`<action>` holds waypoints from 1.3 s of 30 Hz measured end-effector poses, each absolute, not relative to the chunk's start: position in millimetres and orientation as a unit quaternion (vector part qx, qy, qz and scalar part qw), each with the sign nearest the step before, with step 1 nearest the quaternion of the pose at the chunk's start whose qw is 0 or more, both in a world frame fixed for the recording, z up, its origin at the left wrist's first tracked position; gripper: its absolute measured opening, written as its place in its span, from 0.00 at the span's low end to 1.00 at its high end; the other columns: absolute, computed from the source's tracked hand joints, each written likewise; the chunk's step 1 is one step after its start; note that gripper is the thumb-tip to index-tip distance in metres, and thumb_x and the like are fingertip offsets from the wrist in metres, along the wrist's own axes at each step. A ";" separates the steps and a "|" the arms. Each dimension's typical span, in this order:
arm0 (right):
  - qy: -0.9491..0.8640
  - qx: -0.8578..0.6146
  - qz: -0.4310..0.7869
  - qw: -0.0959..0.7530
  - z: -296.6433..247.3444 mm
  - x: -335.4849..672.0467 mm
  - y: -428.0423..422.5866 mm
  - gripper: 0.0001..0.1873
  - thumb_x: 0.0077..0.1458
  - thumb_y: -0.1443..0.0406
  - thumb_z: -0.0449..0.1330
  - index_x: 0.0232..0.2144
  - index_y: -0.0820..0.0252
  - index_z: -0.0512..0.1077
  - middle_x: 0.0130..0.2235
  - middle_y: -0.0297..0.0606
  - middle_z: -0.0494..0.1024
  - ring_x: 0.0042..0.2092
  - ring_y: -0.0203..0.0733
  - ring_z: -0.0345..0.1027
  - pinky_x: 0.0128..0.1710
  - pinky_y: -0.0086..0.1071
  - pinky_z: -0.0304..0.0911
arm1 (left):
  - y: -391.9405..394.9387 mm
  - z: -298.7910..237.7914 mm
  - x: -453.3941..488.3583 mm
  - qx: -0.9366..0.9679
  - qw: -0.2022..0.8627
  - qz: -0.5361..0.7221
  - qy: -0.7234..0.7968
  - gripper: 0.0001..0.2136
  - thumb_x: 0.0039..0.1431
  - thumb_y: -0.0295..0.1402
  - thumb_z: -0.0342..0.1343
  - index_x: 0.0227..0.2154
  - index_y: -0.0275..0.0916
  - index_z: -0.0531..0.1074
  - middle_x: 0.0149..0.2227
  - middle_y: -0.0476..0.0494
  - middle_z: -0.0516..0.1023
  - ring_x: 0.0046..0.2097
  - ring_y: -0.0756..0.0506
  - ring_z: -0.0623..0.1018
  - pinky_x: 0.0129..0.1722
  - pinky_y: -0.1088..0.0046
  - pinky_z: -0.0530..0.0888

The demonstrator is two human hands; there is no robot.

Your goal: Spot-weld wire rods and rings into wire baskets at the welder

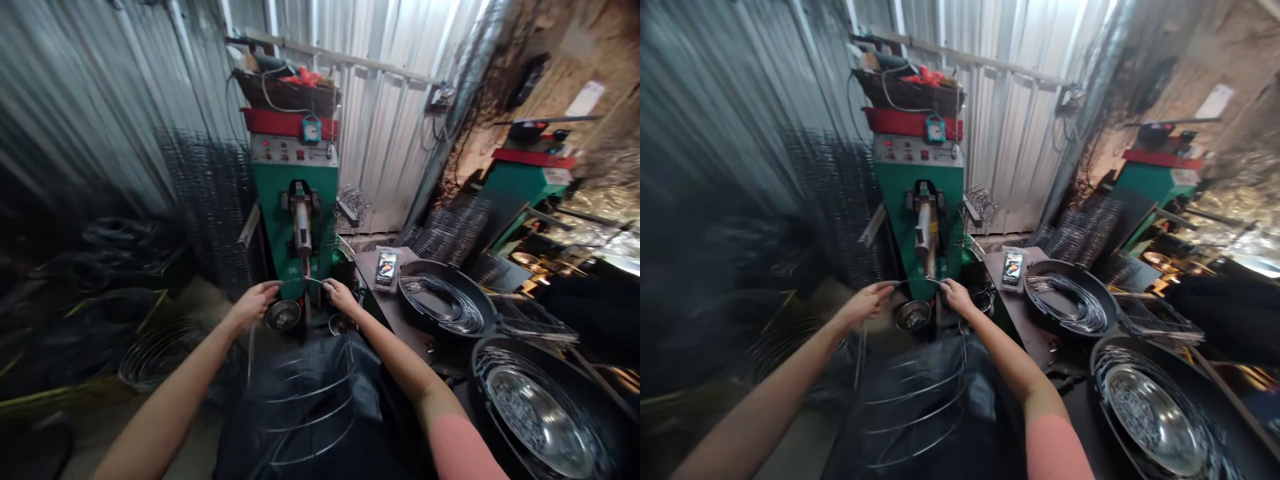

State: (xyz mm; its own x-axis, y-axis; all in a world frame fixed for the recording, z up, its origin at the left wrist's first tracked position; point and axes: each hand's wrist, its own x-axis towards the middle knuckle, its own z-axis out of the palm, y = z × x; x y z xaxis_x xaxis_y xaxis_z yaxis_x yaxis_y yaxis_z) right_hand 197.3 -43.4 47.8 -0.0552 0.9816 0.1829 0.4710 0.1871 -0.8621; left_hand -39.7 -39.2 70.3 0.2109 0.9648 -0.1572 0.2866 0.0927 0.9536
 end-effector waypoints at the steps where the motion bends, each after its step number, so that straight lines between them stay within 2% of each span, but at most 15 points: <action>1: -0.658 -0.563 0.316 0.387 38.3 200.3 -39.7 0.13 0.54 0.62 0.49 0.33 0.62 0.70 0.28 0.32 0.70 0.32 0.34 0.62 0.34 0.26 0.57 | -35.5 61.5 -36.3 0.573 0.521 0.325 0.543 0.25 0.51 0.45 0.51 0.49 0.35 0.64 0.17 0.58 0.54 0.14 0.56 0.51 0.14 0.80 0.47; 7: -0.682 -0.562 0.308 0.352 18.8 205.2 -18.9 0.14 0.54 0.61 0.48 0.31 0.63 0.70 0.29 0.34 0.72 0.32 0.36 0.63 0.34 0.26 0.58 | -23.9 45.2 -30.0 0.541 0.554 0.320 0.546 0.25 0.49 0.45 0.53 0.48 0.37 0.65 0.17 0.60 0.51 0.15 0.56 0.49 0.15 0.80 0.45; 11: -0.722 -0.525 0.279 0.355 16.3 198.0 -7.6 0.14 0.56 0.61 0.48 0.37 0.61 0.71 0.34 0.35 0.75 0.36 0.37 0.66 0.38 0.26 0.59 | -22.1 42.1 -29.7 0.547 0.546 0.323 0.545 0.24 0.50 0.44 0.52 0.48 0.36 0.65 0.16 0.60 0.51 0.15 0.56 0.49 0.15 0.79 0.45; 14: -0.749 -0.531 0.235 0.320 13.9 192.3 -4.8 0.14 0.58 0.63 0.48 0.40 0.60 0.71 0.36 0.36 0.76 0.39 0.37 0.68 0.40 0.26 0.59 | -20.5 39.8 -31.7 0.565 0.528 0.327 0.543 0.23 0.49 0.42 0.52 0.48 0.36 0.67 0.17 0.58 0.56 0.16 0.55 0.51 0.15 0.78 0.48; 17: -0.774 -0.555 0.173 0.252 14.5 189.9 -7.4 0.16 0.60 0.63 0.47 0.45 0.57 0.69 0.39 0.36 0.77 0.40 0.38 0.69 0.39 0.26 0.59 | -16.4 37.1 -34.8 0.597 0.506 0.317 0.536 0.24 0.48 0.43 0.53 0.48 0.37 0.68 0.20 0.53 0.67 0.18 0.53 0.59 0.17 0.77 0.56; 20: -0.803 -0.562 0.100 0.172 19.0 190.2 -12.9 0.17 0.61 0.63 0.46 0.50 0.53 0.65 0.41 0.37 0.76 0.41 0.40 0.70 0.38 0.28 0.60 | -8.7 31.7 -35.8 0.675 0.416 0.310 0.524 0.25 0.47 0.45 0.51 0.46 0.37 0.71 0.32 0.45 0.77 0.29 0.47 0.72 0.29 0.71 0.69; 22: -0.816 -0.561 0.053 0.130 23.3 190.0 -16.5 0.18 0.61 0.64 0.45 0.52 0.53 0.63 0.42 0.39 0.75 0.39 0.42 0.71 0.35 0.30 0.62 | -2.8 27.7 -34.4 0.729 0.347 0.311 0.502 0.25 0.49 0.47 0.48 0.45 0.37 0.72 0.41 0.42 0.78 0.41 0.42 0.74 0.42 0.67 0.69; 24: -0.824 -0.557 0.018 0.102 27.4 188.8 -19.6 0.18 0.60 0.65 0.44 0.51 0.56 0.63 0.43 0.41 0.74 0.38 0.43 0.71 0.33 0.31 0.63 | 2.1 24.9 -32.5 0.766 0.305 0.305 0.476 0.25 0.50 0.48 0.46 0.45 0.37 0.72 0.44 0.41 0.77 0.46 0.41 0.73 0.48 0.66 0.66; 28: -0.832 -0.551 -0.010 0.061 30.4 185.7 -23.0 0.17 0.59 0.67 0.44 0.50 0.59 0.61 0.42 0.43 0.72 0.38 0.43 0.71 0.32 0.32 0.65 | 7.3 23.9 -31.2 0.816 0.255 0.276 0.439 0.24 0.53 0.46 0.44 0.46 0.38 0.71 0.42 0.41 0.77 0.44 0.42 0.75 0.47 0.66 0.67; 33: -0.833 -0.552 -0.019 0.036 24.8 185.6 -20.5 0.23 0.59 0.68 0.45 0.57 0.51 0.52 0.41 0.41 0.71 0.36 0.42 0.72 0.31 0.32 0.65 | 9.7 22.1 -32.6 0.843 0.203 0.248 0.431 0.23 0.55 0.45 0.43 0.48 0.38 0.71 0.36 0.41 0.78 0.38 0.43 0.76 0.40 0.67 0.69; 36: -0.828 -0.559 -0.021 0.024 21.6 185.5 -18.4 0.22 0.59 0.67 0.45 0.56 0.52 0.53 0.41 0.42 0.71 0.36 0.44 0.72 0.31 0.33 0.66 | 12.2 17.7 -32.5 0.851 0.173 0.230 0.439 0.22 0.56 0.44 0.42 0.48 0.41 0.71 0.33 0.43 0.77 0.35 0.43 0.75 0.39 0.67 0.69; 39: -0.825 -0.564 -0.023 0.022 20.0 185.8 -17.1 0.20 0.59 0.67 0.44 0.54 0.53 0.56 0.40 0.42 0.72 0.36 0.44 0.72 0.31 0.33 0.65 | 16.2 14.8 -31.4 0.844 0.200 0.231 0.441 0.20 0.55 0.44 0.44 0.47 0.44 0.71 0.37 0.44 0.78 0.39 0.43 0.75 0.41 0.68 0.69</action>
